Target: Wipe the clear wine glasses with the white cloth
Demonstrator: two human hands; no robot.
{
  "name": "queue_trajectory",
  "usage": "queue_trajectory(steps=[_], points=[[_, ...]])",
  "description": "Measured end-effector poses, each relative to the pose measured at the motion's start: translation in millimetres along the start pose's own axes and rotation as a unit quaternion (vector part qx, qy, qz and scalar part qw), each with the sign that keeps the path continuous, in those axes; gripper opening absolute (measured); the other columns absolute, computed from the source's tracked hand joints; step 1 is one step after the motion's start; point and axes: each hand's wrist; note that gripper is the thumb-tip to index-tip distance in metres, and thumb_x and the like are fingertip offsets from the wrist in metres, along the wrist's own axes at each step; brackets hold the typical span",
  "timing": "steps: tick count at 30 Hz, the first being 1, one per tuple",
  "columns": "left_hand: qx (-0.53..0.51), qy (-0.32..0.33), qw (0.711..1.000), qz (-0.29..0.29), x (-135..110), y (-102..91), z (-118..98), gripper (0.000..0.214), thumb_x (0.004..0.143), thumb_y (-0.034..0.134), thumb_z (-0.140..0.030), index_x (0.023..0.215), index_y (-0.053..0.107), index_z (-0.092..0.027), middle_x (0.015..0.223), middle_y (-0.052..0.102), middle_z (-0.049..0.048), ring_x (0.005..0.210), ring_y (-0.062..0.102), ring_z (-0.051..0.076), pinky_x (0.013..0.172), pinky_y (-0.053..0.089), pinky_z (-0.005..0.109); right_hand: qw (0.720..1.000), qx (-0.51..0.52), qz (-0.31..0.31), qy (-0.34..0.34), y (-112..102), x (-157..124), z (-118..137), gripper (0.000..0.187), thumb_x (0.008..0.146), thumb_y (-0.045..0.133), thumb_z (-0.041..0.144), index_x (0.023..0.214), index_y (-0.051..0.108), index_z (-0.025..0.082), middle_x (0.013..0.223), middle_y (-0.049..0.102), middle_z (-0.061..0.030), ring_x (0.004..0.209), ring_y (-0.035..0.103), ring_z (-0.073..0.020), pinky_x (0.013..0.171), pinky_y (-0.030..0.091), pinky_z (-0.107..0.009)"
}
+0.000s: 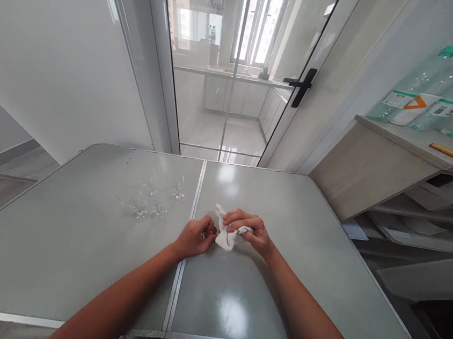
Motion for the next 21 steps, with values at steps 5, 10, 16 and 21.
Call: queue_trajectory(steps=[5,10,16,21], points=[[0.032,0.017,0.999,0.003,-2,3.3,3,0.024,0.082,0.07,-0.028,0.08,0.048,-0.022,0.066,0.058,-0.0059,0.054,0.05,0.009,0.057,0.041,0.021,0.996,0.071,0.027,0.053,0,3,-3,0.029,0.085,0.066,0.045,0.08,0.081,0.02,0.085,0.076,-0.0106,0.094,0.065,-0.029,0.093,0.049,-0.043],[0.0,-0.003,0.995,-0.099,1,1.1,1,0.025,0.084,0.074,-0.031,0.083,0.051,-0.022,0.071,0.063,-0.0041,0.059,0.055,0.01,0.06,0.045,0.021,0.917,0.278,-0.17,0.229,25,9,-27,0.041,0.089,0.061,0.057,0.089,0.074,0.019,0.079,0.073,-0.0058,0.073,0.067,-0.0227,0.074,0.054,-0.036],[0.022,-0.079,0.975,-0.207,8,-1.2,-6,0.028,0.09,0.066,-0.029,0.072,0.046,-0.021,0.063,0.048,-0.006,0.055,0.046,0.008,0.055,0.038,0.019,0.958,0.081,-0.234,0.143,41,5,-32,0.045,0.096,0.053,0.058,0.118,0.069,0.021,0.113,0.073,-0.0103,0.109,0.066,-0.0293,0.094,0.053,-0.043],[0.017,-0.093,0.974,-0.207,8,2.5,-4,0.025,0.09,0.063,-0.028,0.073,0.047,-0.021,0.064,0.051,-0.0051,0.054,0.05,0.009,0.056,0.039,0.02,0.953,-0.294,-0.059,-0.051,43,5,-24,0.059,0.104,0.042,0.037,0.159,0.03,0.023,0.169,0.02,-0.0089,0.156,0.016,-0.0299,0.125,0.02,-0.054]])
Point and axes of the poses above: each hand's wrist, its own x-axis towards the middle knuckle, its own y-axis out of the palm, z = x × y
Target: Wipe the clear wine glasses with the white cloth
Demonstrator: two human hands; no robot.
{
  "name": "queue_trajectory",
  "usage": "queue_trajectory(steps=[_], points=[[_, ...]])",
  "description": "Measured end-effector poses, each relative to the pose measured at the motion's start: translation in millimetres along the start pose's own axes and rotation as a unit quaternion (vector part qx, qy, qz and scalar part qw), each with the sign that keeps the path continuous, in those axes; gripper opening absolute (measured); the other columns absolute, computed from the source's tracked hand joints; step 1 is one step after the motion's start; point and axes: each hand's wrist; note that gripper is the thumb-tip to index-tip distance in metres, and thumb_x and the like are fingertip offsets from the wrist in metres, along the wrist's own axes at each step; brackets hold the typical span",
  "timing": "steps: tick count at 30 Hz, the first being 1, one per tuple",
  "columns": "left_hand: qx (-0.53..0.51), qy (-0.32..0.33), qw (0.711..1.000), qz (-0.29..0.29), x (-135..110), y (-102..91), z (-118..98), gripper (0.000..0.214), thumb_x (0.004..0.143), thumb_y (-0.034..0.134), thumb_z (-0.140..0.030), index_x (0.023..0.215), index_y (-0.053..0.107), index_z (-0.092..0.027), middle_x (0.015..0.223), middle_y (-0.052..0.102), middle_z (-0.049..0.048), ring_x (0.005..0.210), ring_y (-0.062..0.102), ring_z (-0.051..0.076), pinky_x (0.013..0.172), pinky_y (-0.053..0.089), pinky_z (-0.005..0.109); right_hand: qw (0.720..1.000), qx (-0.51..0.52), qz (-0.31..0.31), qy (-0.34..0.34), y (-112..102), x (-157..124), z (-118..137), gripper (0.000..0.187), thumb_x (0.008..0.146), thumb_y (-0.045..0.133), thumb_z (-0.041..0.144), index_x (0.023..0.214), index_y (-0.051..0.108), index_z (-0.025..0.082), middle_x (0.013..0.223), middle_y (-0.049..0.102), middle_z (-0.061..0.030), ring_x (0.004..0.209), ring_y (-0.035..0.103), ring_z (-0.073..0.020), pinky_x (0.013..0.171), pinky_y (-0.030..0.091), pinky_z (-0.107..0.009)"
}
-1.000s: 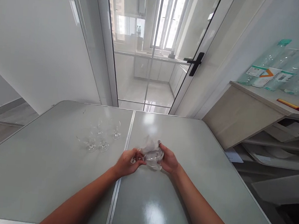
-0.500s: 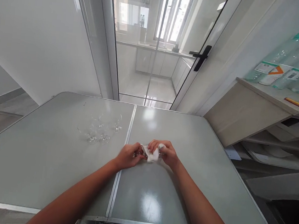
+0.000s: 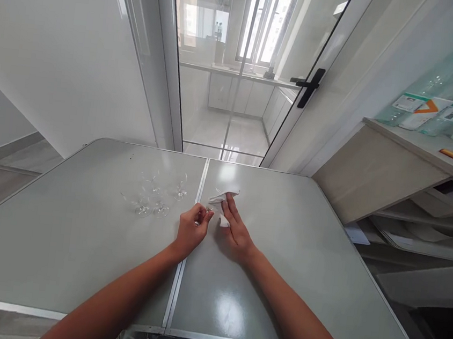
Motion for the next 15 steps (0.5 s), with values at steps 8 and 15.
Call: queue_trajectory(steps=[8,15], points=[[0.111,0.159,0.977,0.091,-10,1.8,3,0.022,0.088,0.058,-0.015,0.069,0.048,-0.021,0.06,0.055,-0.003,0.052,0.05,0.011,0.053,0.034,0.024,0.975,-0.209,0.022,-0.077,-19,8,6,0.04,0.094,0.056,0.027,0.134,0.062,0.024,0.134,0.065,-0.0101,0.133,0.05,-0.0312,0.119,0.028,-0.057],[0.061,0.13,0.979,0.144,-12,0.9,-1,0.023,0.093,0.063,-0.029,0.074,0.051,-0.022,0.064,0.058,-0.0031,0.054,0.053,0.01,0.055,0.038,0.023,0.881,0.342,-0.226,0.235,-4,9,7,0.032,0.098,0.055,0.047,0.093,0.072,0.02,0.083,0.072,-0.0039,0.074,0.064,-0.0189,0.069,0.055,-0.031]])
Point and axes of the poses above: each hand's wrist, its own x-axis towards the middle knuckle, its own y-axis out of the palm, z = x × y
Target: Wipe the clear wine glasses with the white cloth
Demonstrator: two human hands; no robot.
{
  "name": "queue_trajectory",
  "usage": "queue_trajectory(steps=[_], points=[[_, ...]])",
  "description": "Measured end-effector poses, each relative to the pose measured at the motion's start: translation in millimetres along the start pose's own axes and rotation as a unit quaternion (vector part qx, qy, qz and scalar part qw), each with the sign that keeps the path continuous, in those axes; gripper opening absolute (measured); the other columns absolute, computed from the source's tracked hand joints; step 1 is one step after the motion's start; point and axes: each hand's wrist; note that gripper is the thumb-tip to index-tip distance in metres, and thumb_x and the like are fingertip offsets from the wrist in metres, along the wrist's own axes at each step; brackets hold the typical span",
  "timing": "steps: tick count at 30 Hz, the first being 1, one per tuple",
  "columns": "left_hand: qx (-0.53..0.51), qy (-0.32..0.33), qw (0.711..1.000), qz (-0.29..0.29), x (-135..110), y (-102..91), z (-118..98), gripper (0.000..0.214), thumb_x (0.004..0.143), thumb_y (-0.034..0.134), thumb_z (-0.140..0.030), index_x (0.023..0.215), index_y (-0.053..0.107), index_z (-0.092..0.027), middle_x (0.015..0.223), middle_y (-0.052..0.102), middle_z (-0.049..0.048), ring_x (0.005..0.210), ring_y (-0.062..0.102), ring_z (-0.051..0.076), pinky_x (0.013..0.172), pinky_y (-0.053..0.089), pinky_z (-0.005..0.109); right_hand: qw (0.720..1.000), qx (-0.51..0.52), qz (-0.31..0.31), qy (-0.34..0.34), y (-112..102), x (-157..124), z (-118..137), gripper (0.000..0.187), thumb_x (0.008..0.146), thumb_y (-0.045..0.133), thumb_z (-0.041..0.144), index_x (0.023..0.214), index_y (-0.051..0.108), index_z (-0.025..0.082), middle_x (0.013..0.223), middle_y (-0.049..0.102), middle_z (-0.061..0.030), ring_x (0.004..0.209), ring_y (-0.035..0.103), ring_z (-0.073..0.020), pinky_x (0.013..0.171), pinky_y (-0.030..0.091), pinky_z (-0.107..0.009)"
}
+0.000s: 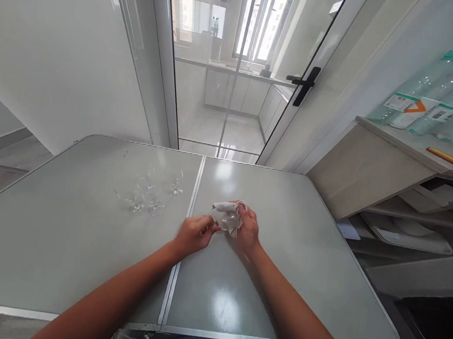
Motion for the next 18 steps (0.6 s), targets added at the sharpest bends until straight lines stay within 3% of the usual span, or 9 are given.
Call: queue_trajectory(steps=[3,5,7,9,11,15,18], points=[[-0.085,-0.097,0.992,-0.008,4,1.2,-2,0.015,0.091,0.067,-0.032,0.095,0.056,-0.023,0.074,0.064,-0.0033,0.056,0.057,0.01,0.057,0.043,0.022,0.973,0.207,-0.068,0.071,4,4,0,0.027,0.095,0.06,0.048,0.096,0.072,0.023,0.091,0.074,-0.0013,0.083,0.068,-0.0181,0.075,0.056,-0.029],[-0.132,-0.136,0.982,0.007,6,2.6,-3,0.026,0.093,0.064,-0.034,0.115,0.056,-0.024,0.078,0.064,-0.0034,0.055,0.057,0.01,0.057,0.044,0.022,0.955,0.273,-0.065,0.097,5,4,2,0.028,0.096,0.057,0.048,0.103,0.071,0.025,0.101,0.075,-0.0013,0.094,0.069,-0.0191,0.083,0.057,-0.032],[-0.164,-0.156,0.974,0.027,8,4.2,-3,0.047,0.097,0.057,-0.036,0.14,0.044,-0.025,0.081,0.062,-0.0032,0.054,0.057,0.01,0.059,0.047,0.024,0.95,0.292,-0.043,0.104,7,2,3,0.032,0.098,0.053,0.049,0.109,0.07,0.025,0.109,0.074,-0.0018,0.104,0.068,-0.0204,0.091,0.056,-0.035],[-0.176,-0.156,0.971,0.044,9,5.2,-3,0.061,0.101,0.05,-0.038,0.155,0.028,-0.024,0.082,0.062,-0.0019,0.058,0.058,0.012,0.064,0.05,0.026,0.958,0.267,-0.005,0.108,12,-2,1,0.035,0.099,0.05,0.052,0.111,0.069,0.025,0.111,0.074,-0.0028,0.111,0.066,-0.0218,0.097,0.054,-0.038],[-0.171,-0.146,0.974,0.042,10,5.4,-3,0.064,0.103,0.045,-0.039,0.16,0.021,-0.021,0.087,0.064,0.0019,0.068,0.062,0.015,0.072,0.052,0.03,0.973,0.202,0.044,0.104,19,-8,-5,0.041,0.098,0.049,0.055,0.116,0.069,0.024,0.112,0.074,-0.0053,0.115,0.064,-0.0239,0.1,0.052,-0.04],[-0.153,-0.149,0.976,-0.03,12,4.3,1,0.057,0.103,0.043,-0.046,0.155,0.038,-0.023,0.117,0.057,0.0112,0.102,0.061,0.022,0.094,0.051,0.037,0.989,0.033,0.138,0.039,24,-17,-17,0.052,0.097,0.048,0.061,0.128,0.063,0.023,0.119,0.071,-0.0108,0.119,0.062,-0.0278,0.103,0.05,-0.045],[-0.189,-0.168,0.965,-0.072,11,4.3,3,0.053,0.102,0.042,-0.05,0.15,0.046,-0.027,0.132,0.049,0.0116,0.129,0.05,0.024,0.113,0.039,0.041,0.969,-0.101,0.224,-0.008,19,-22,-20,0.055,0.097,0.048,0.062,0.133,0.06,0.023,0.125,0.067,-0.0122,0.127,0.057,-0.0272,0.113,0.041,-0.046]])
Point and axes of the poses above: each hand's wrist, its own x-axis towards the middle knuckle, its own y-axis out of the palm, z = x × y
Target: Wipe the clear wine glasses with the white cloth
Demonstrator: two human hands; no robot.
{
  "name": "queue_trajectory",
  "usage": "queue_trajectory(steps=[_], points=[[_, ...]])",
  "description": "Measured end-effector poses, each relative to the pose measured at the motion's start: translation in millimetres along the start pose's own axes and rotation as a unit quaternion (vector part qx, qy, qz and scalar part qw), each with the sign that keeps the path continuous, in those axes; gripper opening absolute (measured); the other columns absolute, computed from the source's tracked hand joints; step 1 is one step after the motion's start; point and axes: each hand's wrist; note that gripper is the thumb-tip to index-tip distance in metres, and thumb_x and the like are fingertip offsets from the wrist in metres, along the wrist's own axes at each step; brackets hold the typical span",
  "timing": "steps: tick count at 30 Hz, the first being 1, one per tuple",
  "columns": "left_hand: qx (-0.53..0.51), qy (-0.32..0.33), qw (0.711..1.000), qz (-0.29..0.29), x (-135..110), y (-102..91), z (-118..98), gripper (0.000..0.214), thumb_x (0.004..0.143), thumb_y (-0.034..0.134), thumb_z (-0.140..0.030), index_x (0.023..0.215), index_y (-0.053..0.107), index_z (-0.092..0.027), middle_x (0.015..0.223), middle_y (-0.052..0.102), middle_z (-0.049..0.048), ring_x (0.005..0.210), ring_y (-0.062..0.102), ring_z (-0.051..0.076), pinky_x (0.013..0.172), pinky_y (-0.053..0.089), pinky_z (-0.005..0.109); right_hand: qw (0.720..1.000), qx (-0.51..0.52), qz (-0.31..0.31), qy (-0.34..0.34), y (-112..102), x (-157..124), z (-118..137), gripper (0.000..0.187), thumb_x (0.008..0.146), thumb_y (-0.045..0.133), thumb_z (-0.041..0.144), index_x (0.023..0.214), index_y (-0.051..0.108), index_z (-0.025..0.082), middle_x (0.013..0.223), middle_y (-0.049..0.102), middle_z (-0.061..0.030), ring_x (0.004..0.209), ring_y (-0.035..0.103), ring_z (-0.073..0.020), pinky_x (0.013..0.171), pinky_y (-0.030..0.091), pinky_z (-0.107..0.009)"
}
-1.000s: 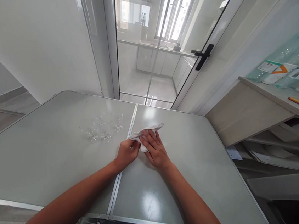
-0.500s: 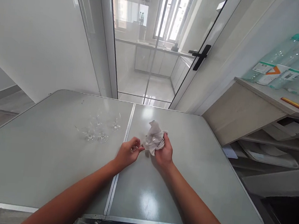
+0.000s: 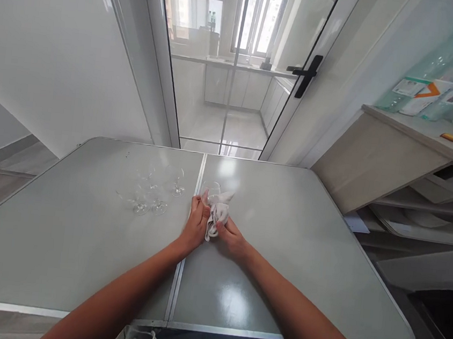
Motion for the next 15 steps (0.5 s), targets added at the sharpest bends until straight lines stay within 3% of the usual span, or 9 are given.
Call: queue_trajectory(steps=[3,8,11,15], points=[[-0.045,-0.015,0.999,0.014,-3,0.3,1,0.055,0.102,0.04,-0.053,0.151,0.043,-0.029,0.147,0.045,0.0107,0.145,0.036,0.024,0.124,0.025,0.042,0.996,-0.07,0.048,-0.011,-4,-3,-2,0.053,0.099,0.046,0.059,0.135,0.058,0.023,0.125,0.066,-0.011,0.124,0.057,-0.025,0.114,0.04,-0.044],[-0.102,-0.018,0.99,0.092,-7,2.1,1,0.064,0.1,0.041,-0.058,0.156,0.032,-0.029,0.161,0.034,0.0088,0.151,0.03,0.026,0.125,0.025,0.043,0.996,-0.08,-0.016,-0.017,-7,2,-7,0.04,0.096,0.059,0.047,0.127,0.058,0.023,0.113,0.068,-0.0083,0.103,0.061,-0.0226,0.096,0.05,-0.039],[-0.158,0.007,0.983,0.09,-3,0.9,2,0.068,0.095,0.052,-0.061,0.152,0.037,-0.027,0.156,0.042,0.0116,0.145,0.04,0.028,0.12,0.035,0.043,0.998,-0.042,-0.043,0.018,-9,5,-6,0.034,0.09,0.069,0.045,0.113,0.065,0.021,0.1,0.069,-0.005,0.091,0.061,-0.0205,0.086,0.051,-0.034],[-0.223,-0.014,0.975,0.021,9,-5.1,6,0.061,0.085,0.074,-0.048,0.137,0.052,-0.025,0.136,0.06,0.0121,0.126,0.058,0.028,0.103,0.05,0.04,0.989,0.088,-0.036,0.112,-15,7,-2,0.038,0.079,0.079,0.048,0.097,0.069,0.016,0.082,0.068,-0.0024,0.072,0.059,-0.0162,0.068,0.049,-0.027]])
Point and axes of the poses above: each hand's wrist, its own x-axis towards the middle knuckle, its own y-axis out of the palm, z = x × y
